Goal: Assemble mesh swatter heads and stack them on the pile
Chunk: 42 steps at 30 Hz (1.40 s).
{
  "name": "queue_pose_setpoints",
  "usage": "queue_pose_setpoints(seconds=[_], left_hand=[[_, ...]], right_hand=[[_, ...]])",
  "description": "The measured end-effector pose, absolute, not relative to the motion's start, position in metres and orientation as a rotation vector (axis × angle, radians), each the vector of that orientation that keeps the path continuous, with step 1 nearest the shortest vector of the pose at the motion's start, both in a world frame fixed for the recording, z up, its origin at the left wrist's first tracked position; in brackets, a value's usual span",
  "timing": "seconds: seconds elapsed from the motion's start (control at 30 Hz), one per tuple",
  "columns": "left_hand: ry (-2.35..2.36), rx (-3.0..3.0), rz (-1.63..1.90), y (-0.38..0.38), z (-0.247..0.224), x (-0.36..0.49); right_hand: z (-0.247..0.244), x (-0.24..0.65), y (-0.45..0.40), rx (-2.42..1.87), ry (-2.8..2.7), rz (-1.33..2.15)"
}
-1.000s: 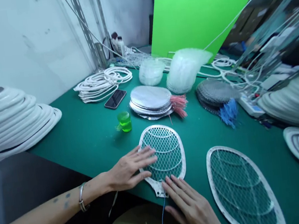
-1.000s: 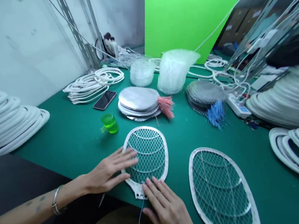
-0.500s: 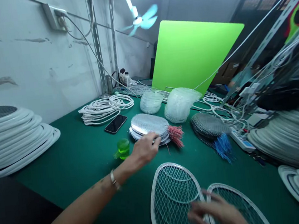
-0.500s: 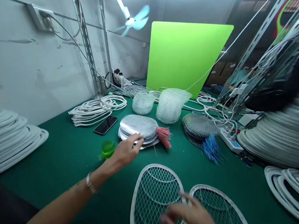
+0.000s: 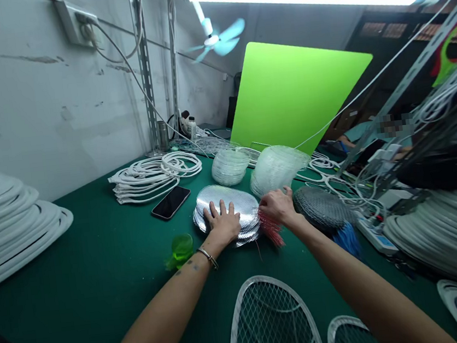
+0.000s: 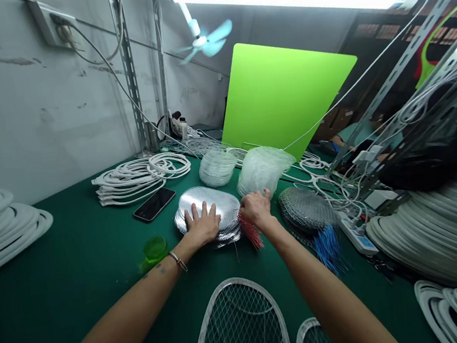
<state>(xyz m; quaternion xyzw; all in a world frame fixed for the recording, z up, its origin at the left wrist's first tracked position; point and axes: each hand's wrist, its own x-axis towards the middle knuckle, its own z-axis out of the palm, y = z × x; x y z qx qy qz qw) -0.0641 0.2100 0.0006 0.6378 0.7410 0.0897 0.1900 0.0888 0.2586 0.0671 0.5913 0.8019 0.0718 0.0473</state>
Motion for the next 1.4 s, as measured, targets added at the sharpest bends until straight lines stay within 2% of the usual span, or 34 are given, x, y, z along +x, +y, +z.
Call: queue_pose_setpoints(seconds=[0.13,0.3,0.53,0.7,0.83,0.97,1.07,1.13,1.23,1.3,1.4], left_hand=[[2.09,1.811,0.294,0.211,-0.003,-0.064],[2.063,1.828,0.341,0.212,-0.006,-0.067],[2.081,1.853,0.398,0.21,-0.009,-0.067],[2.088,1.841,0.462,0.208,-0.004,-0.068],[2.109,1.927,0.646,0.2,0.007,-0.066],[2.05,2.345,1.035,0.193,0.019,-0.066],[2.022,2.403,1.106,0.184,0.036,-0.071],[1.854,2.55,1.176,0.17,0.05,-0.075],[1.215,2.936,1.204,0.132,0.06,-0.079],[0.841,3.073,1.058,0.094,0.052,-0.08],[0.663,3.109,0.77,0.032,0.019,-0.08]], right_hand=[[0.069,0.091,0.252,1.638,2.572,0.349],[0.076,0.093,0.257,1.664,2.591,0.421],[0.07,0.085,0.255,1.615,2.583,0.277],[0.077,0.085,0.259,1.765,2.607,0.018],[0.091,0.087,0.272,2.053,2.501,-0.397],[0.108,0.095,0.265,2.163,2.394,-1.05],[0.121,0.114,0.229,2.12,2.287,-1.532],[0.124,0.128,0.189,2.019,2.134,-2.04],[0.111,0.143,0.108,1.98,1.752,-2.843],[0.088,0.145,0.046,2.221,1.544,-2.985],[0.039,0.14,-0.039,2.576,0.943,-2.97]])
